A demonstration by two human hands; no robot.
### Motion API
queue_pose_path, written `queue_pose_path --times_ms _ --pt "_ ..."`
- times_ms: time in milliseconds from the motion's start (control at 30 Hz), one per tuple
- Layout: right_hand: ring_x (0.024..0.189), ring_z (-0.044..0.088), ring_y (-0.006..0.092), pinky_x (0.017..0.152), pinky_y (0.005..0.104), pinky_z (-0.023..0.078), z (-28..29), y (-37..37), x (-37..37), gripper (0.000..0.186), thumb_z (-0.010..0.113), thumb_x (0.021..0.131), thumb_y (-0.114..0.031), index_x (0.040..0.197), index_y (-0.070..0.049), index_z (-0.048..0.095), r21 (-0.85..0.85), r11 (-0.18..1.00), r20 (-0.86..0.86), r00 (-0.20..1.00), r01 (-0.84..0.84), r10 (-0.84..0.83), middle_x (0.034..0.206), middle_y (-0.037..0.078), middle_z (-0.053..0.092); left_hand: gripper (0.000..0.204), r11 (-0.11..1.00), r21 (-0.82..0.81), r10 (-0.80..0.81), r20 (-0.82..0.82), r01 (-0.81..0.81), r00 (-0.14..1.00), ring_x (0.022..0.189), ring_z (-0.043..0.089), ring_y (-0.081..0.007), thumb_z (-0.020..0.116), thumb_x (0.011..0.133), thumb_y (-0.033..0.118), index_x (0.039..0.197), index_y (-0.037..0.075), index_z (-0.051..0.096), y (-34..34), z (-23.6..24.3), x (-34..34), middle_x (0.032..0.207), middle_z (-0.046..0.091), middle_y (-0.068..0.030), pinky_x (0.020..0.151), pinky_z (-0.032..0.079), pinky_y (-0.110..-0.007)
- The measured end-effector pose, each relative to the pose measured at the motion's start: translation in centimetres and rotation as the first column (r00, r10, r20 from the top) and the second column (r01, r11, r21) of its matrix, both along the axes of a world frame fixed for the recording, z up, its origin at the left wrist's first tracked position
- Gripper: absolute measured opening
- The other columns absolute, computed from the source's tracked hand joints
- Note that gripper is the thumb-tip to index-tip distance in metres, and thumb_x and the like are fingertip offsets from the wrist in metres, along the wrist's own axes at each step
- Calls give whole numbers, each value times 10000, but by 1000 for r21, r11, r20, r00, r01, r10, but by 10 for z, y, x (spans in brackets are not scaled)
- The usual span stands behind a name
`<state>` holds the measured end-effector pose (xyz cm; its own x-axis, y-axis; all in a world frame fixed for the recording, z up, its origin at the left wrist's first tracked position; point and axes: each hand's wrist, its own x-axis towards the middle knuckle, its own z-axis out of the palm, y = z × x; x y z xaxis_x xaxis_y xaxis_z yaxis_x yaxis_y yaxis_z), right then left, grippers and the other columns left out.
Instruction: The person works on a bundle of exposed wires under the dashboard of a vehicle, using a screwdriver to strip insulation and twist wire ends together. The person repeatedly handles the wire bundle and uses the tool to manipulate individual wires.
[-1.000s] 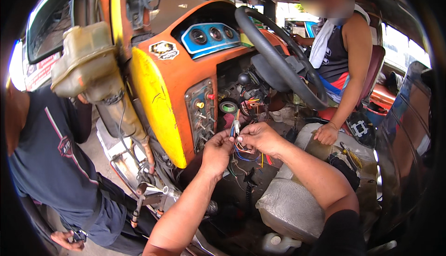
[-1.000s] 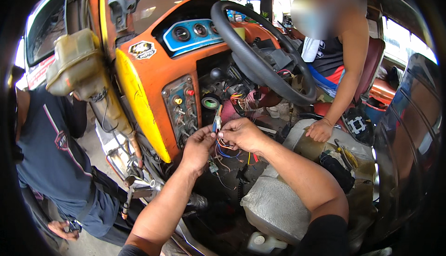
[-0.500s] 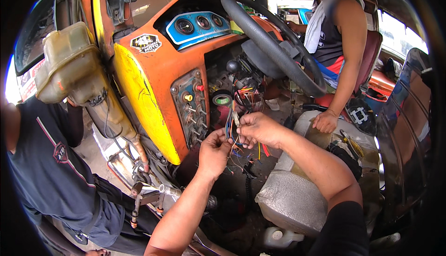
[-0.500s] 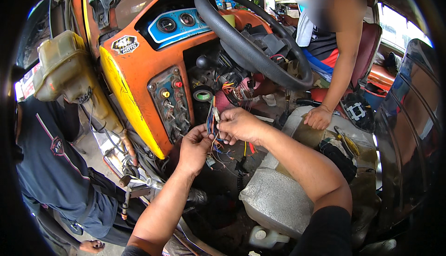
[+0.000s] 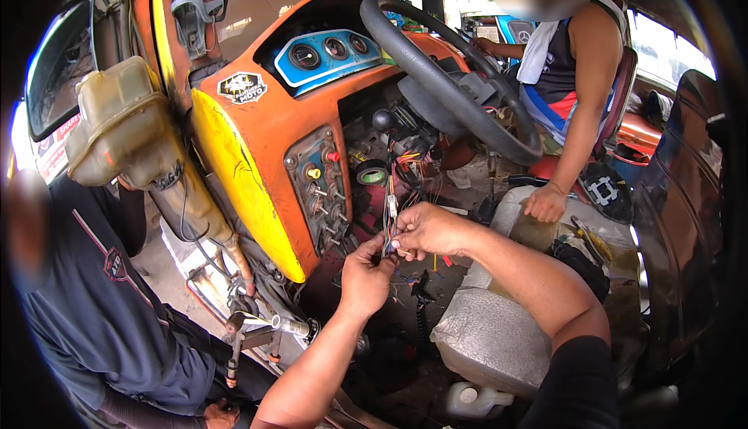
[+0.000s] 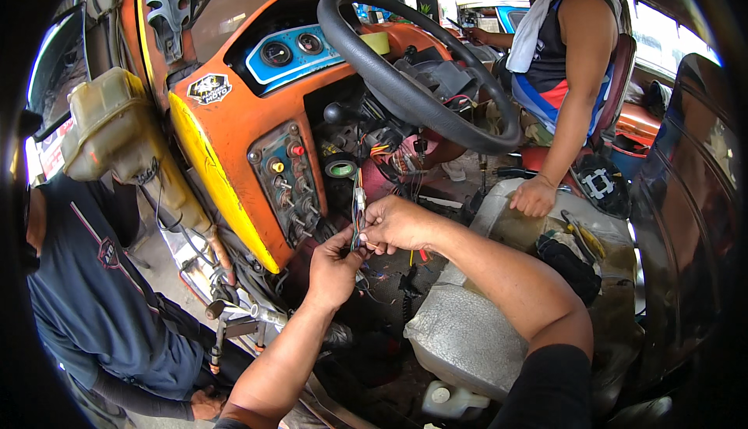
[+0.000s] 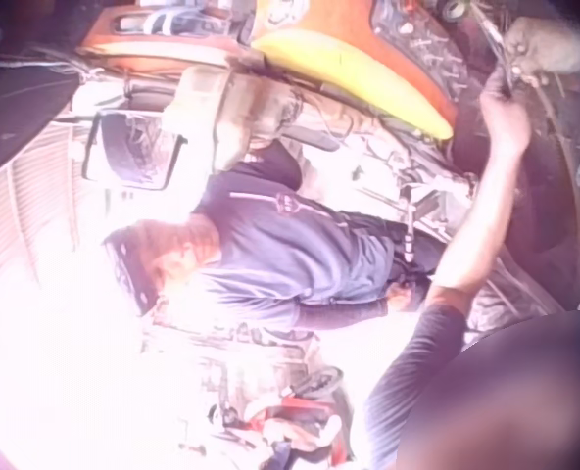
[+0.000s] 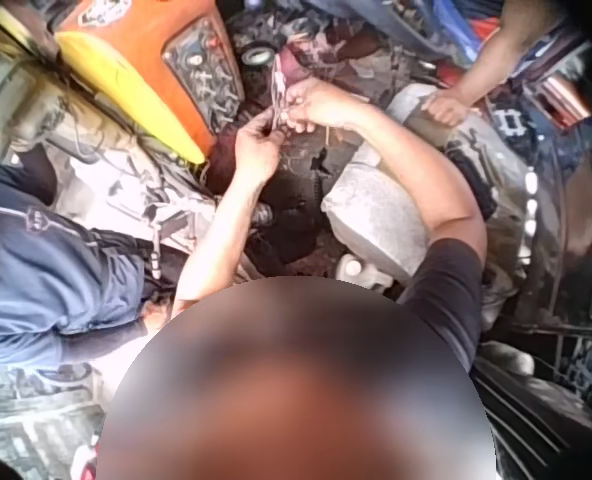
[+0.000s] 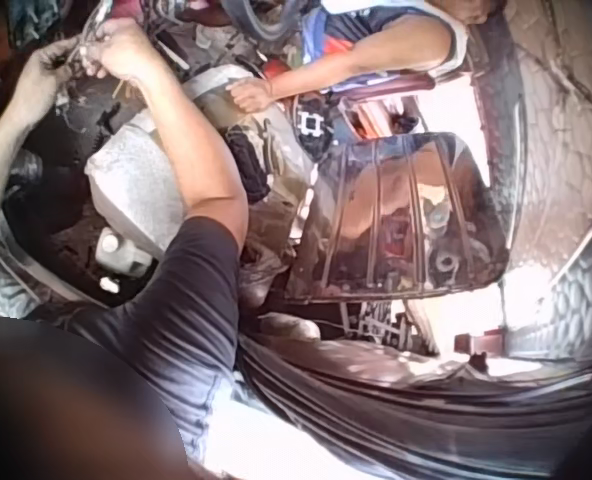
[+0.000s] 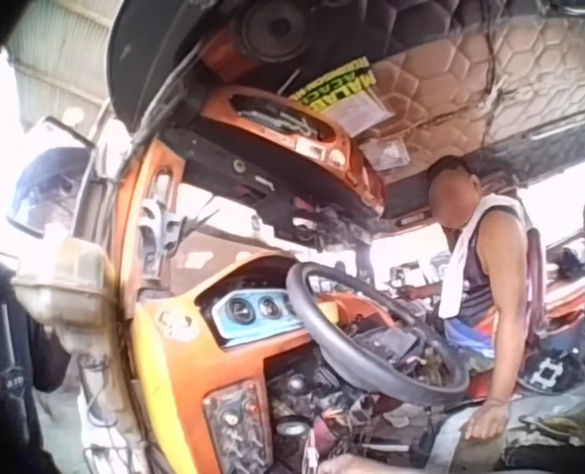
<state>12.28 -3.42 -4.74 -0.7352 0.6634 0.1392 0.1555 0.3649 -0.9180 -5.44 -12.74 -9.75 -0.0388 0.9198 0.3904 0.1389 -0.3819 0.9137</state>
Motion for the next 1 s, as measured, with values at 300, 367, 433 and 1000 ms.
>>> queue_pose_path --times_ms 300,367,433,1000 --pt "662 726 148 569 297 578 13 -8 16 216 726 1035 -159 896 6 726 96 995 124 992 21 -33 777 69 737 663 967 129 249 -319 -219 914 1184 737 -274 722 1050 374 1484 -101 565 4 74 8 1271 763 -242 1041 548 -374" --pt "671 729 151 578 297 583 14 -14 14 225 728 1034 -171 894 6 729 120 991 150 985 66 -83 783 69 742 538 963 117 268 -425 -242 865 1067 755 -251 734 1043 332 1369 -89 661 15 93 19 1170 790 -213 965 566 -368" --pt "678 733 157 582 298 587 16 -20 16 231 736 1030 -182 896 6 730 112 994 68 998 -9 1 796 70 750 418 960 94 275 -486 -264 829 895 777 -244 738 1037 302 1230 -68 746 24 103 30 1018 818 -179 845 592 -378" --pt "931 691 177 742 308 574 14 3 11 733 440 976 174 1655 -98 391 -44 999 -532 846 -10 -15 1145 47 643 496 915 -402 73 271 44 960 636 417 -138 411 1152 489 877 129 611 14 139 61 732 480 29 601 431 -341"
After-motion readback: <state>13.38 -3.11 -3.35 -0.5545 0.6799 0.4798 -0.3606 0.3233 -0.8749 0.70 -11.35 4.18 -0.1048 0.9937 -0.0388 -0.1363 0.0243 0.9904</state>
